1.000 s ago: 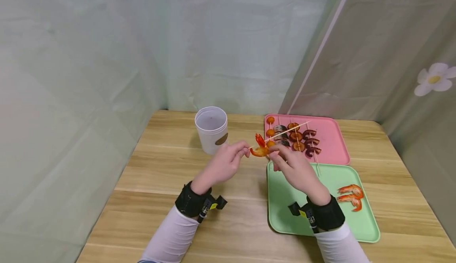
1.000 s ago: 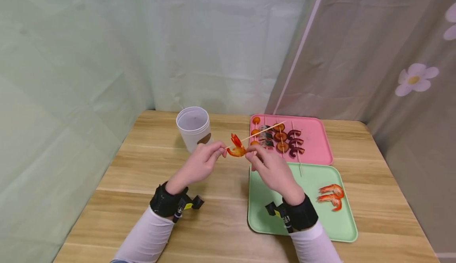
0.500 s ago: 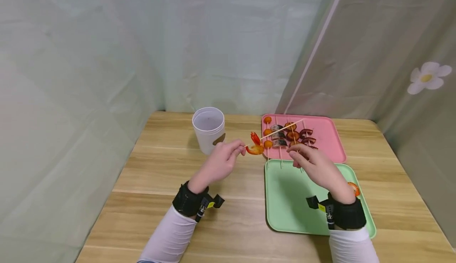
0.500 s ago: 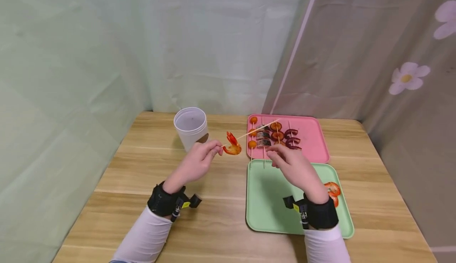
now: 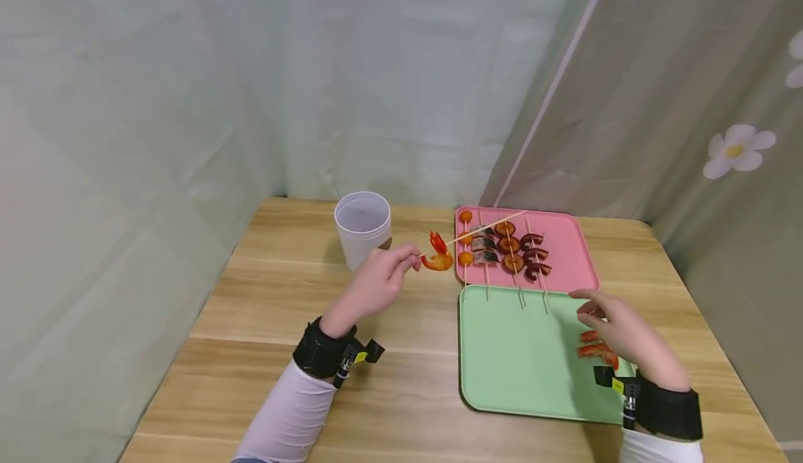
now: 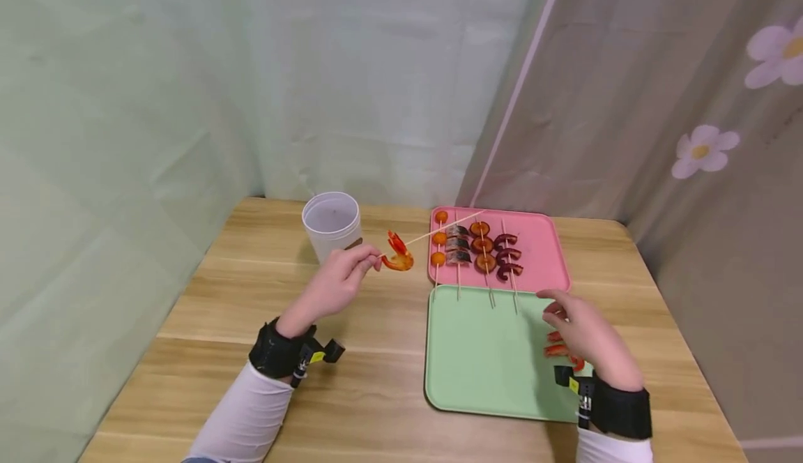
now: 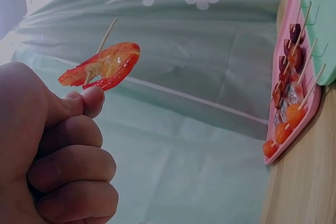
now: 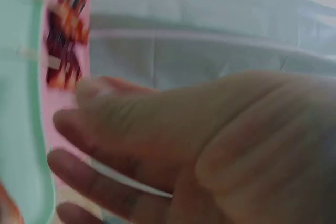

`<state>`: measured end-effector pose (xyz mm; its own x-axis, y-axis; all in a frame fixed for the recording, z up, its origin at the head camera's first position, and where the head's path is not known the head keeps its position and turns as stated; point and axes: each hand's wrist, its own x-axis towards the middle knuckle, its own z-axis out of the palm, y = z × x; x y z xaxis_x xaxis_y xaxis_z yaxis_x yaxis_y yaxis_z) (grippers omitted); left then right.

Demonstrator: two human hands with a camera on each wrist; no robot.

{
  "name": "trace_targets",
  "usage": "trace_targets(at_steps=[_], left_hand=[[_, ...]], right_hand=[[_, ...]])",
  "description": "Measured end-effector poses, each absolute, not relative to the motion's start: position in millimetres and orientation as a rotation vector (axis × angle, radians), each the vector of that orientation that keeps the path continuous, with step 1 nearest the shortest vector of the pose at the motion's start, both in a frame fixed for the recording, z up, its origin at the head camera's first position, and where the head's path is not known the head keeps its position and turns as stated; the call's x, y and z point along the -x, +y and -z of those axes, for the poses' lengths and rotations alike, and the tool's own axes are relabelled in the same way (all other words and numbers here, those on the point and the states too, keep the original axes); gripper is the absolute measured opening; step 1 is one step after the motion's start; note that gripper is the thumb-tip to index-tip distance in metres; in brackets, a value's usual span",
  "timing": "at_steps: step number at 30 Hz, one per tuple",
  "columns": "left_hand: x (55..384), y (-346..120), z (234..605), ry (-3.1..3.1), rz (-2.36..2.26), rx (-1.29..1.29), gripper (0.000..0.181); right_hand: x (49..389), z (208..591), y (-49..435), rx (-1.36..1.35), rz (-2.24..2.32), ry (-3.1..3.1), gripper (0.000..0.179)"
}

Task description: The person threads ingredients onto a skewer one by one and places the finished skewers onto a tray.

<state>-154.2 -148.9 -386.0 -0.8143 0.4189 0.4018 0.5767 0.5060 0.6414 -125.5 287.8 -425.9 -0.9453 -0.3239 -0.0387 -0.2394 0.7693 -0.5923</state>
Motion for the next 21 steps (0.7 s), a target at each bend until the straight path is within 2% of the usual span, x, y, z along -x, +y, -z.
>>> trace_targets(at_steps=[10,16,21], left_hand=[[154,-149,383,-2.577,1.213,0.865,0.019],[154,-150,386,-2.58,1.214,0.89,0.018],[153,-149,385,-2.59,1.207,0.911,0.017]], right_hand=[[127,443,321,0.247,0.786,2.76,0.051],[131,448,324,0.163,0.796,2.687,0.054],[132,452,327,0.156,0.797,2.705,0.047]])
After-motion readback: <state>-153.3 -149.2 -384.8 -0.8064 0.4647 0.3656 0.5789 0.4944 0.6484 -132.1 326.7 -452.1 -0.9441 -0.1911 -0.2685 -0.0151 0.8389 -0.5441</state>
